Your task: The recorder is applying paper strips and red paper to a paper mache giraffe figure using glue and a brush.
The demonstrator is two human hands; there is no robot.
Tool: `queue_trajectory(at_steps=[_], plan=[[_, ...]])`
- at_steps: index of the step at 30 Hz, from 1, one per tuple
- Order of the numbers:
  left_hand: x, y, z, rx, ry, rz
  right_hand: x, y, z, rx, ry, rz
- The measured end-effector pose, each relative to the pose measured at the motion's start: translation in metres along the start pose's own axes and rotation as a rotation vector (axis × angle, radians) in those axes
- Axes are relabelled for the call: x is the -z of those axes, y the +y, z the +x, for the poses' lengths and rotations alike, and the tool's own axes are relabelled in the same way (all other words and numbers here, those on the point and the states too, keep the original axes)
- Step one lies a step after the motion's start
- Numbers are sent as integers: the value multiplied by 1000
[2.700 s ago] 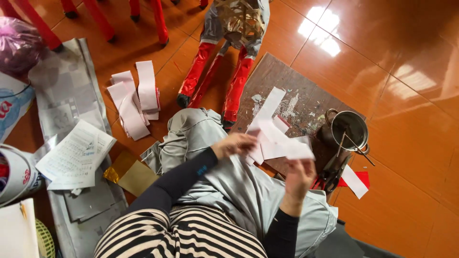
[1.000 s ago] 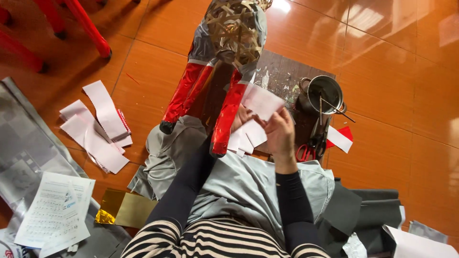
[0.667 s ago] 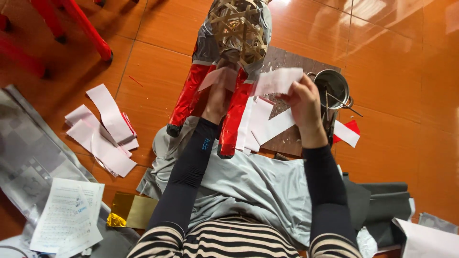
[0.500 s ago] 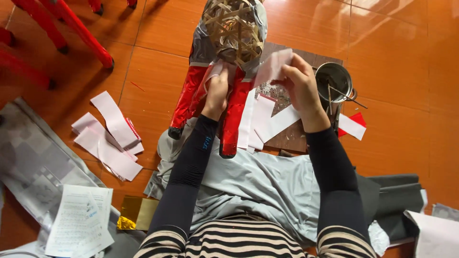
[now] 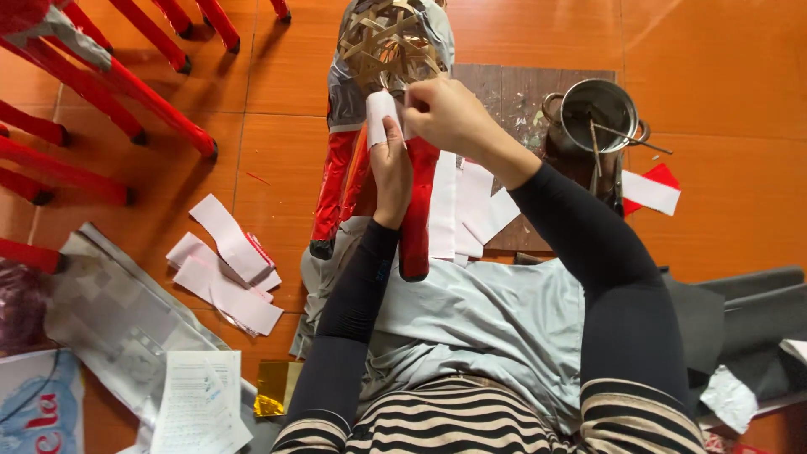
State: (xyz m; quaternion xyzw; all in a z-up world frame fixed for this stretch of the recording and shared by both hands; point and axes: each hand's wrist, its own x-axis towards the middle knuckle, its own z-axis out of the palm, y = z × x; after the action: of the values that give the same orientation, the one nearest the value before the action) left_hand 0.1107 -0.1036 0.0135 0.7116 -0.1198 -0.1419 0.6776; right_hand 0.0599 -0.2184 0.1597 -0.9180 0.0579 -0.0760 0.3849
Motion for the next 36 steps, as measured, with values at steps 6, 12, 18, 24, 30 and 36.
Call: queue_trajectory(at_steps=[6,12,18,24,30,36], plan=[[7,-51,13,-13,-29,-364,-6,-3,14,-88,-16,196],[11,-29,-5,75,-113,-584,-10,1,17,-30,-54,78],[23,-46,-7,-111,-123,-243,-22,18,21,30,-36,142],[19,-20,1,189,-131,-790,-33,57,9,439,48,-104],[11,-41,17,159,-126,-938,-30,62,-5,907,167,-836],[10,-41,13,109,-44,-905,-22,42,6,909,17,-1023]])
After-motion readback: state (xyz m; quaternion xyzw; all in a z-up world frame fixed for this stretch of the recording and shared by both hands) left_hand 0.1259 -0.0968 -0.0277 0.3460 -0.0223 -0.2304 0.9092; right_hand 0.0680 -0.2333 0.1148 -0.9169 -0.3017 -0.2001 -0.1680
